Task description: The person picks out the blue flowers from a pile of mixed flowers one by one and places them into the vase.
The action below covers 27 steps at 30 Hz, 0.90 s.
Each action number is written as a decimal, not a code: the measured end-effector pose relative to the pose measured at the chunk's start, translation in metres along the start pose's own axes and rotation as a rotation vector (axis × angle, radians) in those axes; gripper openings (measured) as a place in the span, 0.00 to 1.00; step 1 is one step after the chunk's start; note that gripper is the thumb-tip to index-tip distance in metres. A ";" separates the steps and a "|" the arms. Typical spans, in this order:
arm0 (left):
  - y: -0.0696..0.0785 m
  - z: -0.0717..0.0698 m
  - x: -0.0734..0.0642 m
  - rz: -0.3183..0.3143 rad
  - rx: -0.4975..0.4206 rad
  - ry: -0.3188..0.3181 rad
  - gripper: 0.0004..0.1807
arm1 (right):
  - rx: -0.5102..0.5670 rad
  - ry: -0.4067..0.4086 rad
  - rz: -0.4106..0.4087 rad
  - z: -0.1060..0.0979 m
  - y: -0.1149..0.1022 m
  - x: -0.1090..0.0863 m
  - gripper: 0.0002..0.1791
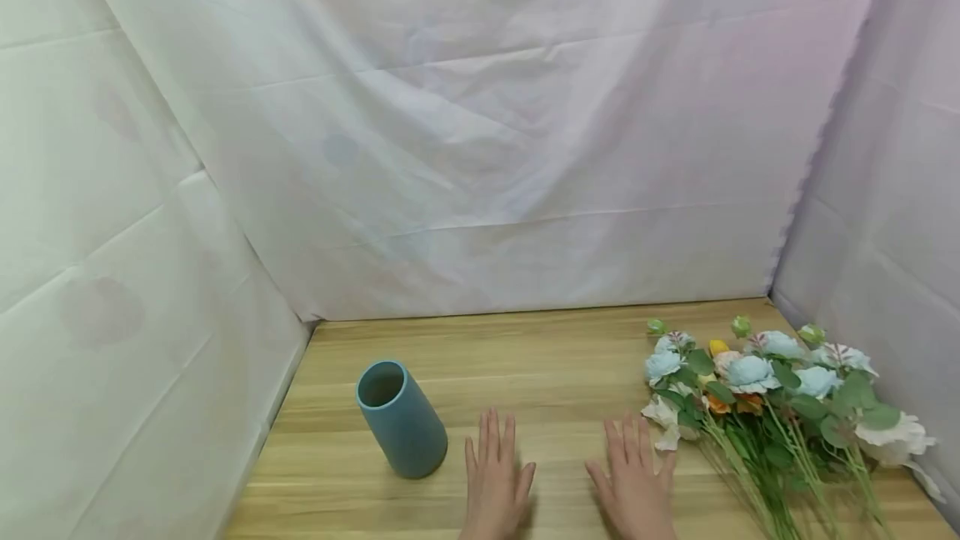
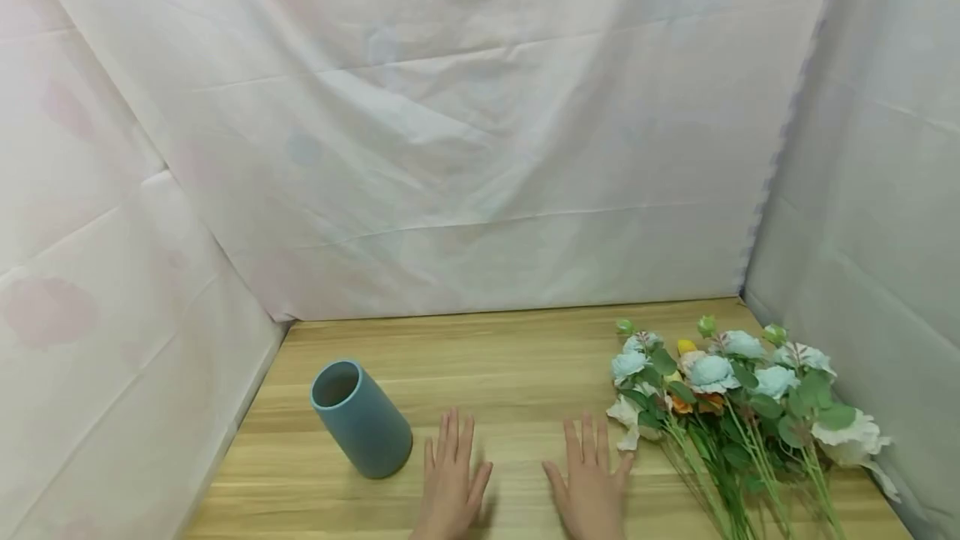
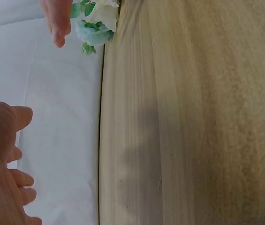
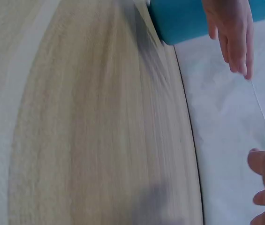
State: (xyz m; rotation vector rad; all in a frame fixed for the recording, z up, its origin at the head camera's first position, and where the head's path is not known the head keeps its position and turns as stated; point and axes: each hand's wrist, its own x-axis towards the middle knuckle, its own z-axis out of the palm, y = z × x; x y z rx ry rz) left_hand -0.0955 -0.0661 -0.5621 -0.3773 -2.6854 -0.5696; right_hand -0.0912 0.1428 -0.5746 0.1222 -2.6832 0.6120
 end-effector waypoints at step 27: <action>-0.066 -0.098 0.007 -0.450 -0.364 0.958 0.45 | -0.086 0.042 0.631 -0.073 0.124 0.011 0.15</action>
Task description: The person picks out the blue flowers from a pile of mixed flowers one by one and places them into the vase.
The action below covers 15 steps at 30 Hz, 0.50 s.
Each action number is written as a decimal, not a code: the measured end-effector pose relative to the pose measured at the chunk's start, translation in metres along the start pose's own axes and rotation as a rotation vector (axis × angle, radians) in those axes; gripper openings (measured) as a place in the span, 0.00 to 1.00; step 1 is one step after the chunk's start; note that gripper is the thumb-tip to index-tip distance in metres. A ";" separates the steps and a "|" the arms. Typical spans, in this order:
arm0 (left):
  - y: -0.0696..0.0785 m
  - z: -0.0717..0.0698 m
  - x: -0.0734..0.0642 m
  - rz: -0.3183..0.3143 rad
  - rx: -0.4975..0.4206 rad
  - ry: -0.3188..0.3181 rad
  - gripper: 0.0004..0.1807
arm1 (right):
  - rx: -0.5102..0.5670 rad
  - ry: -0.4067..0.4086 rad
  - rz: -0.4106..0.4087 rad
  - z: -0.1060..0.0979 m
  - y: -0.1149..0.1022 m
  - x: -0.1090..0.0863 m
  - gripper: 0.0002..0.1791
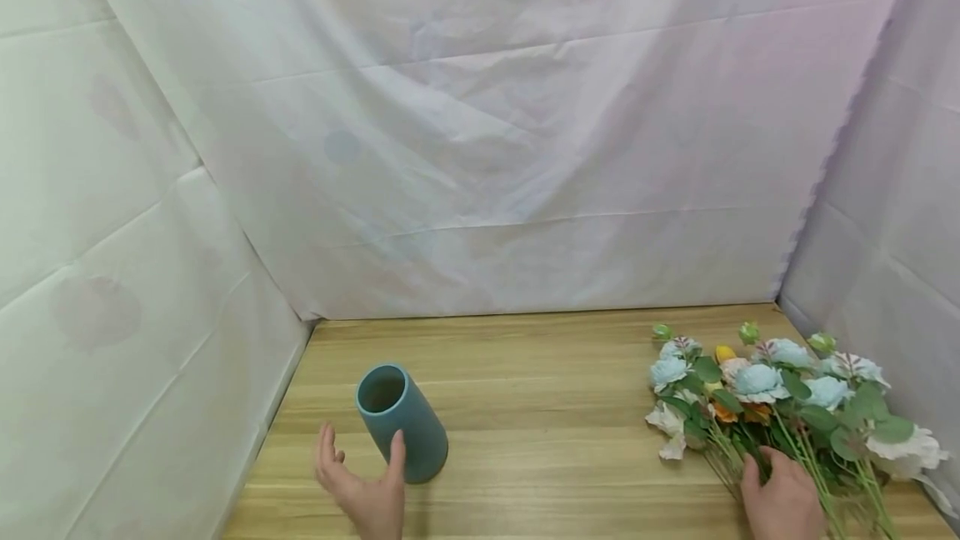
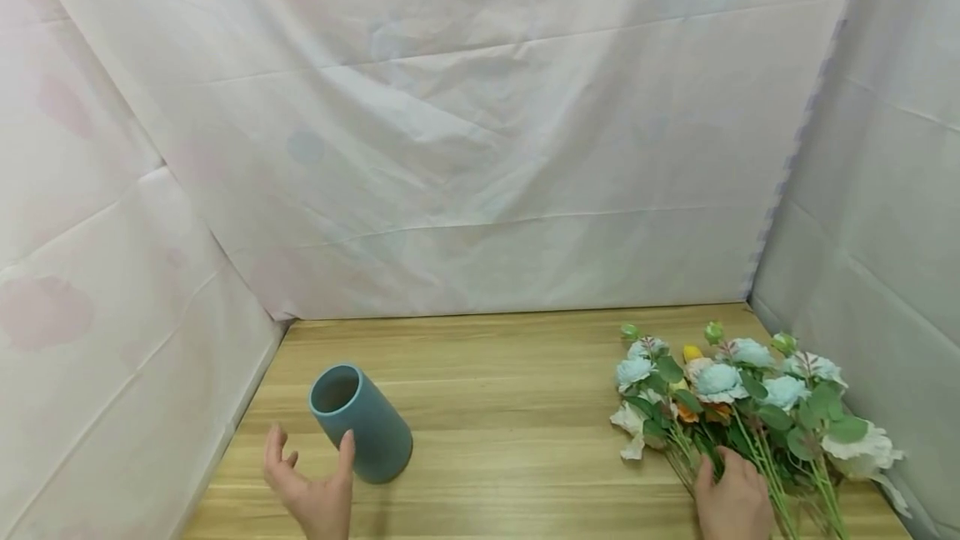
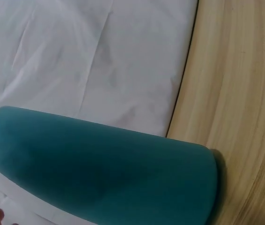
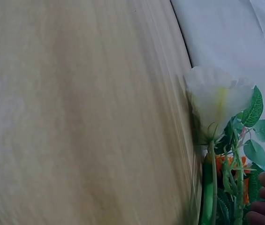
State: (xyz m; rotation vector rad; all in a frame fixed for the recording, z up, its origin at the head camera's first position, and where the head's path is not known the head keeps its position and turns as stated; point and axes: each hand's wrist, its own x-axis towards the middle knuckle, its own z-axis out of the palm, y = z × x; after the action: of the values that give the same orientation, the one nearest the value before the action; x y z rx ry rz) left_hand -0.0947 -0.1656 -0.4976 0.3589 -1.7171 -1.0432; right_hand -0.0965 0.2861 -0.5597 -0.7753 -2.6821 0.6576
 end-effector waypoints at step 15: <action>-0.019 0.018 -0.001 -0.035 -0.009 -0.159 0.50 | -0.082 -0.170 0.068 -0.002 0.021 0.005 0.15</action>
State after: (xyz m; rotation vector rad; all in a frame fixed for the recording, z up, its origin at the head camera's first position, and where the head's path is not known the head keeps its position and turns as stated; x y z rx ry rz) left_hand -0.1142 -0.1674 -0.5140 0.3079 -1.8523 -1.1300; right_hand -0.0910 0.3056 -0.5674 -0.8715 -2.8630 0.6612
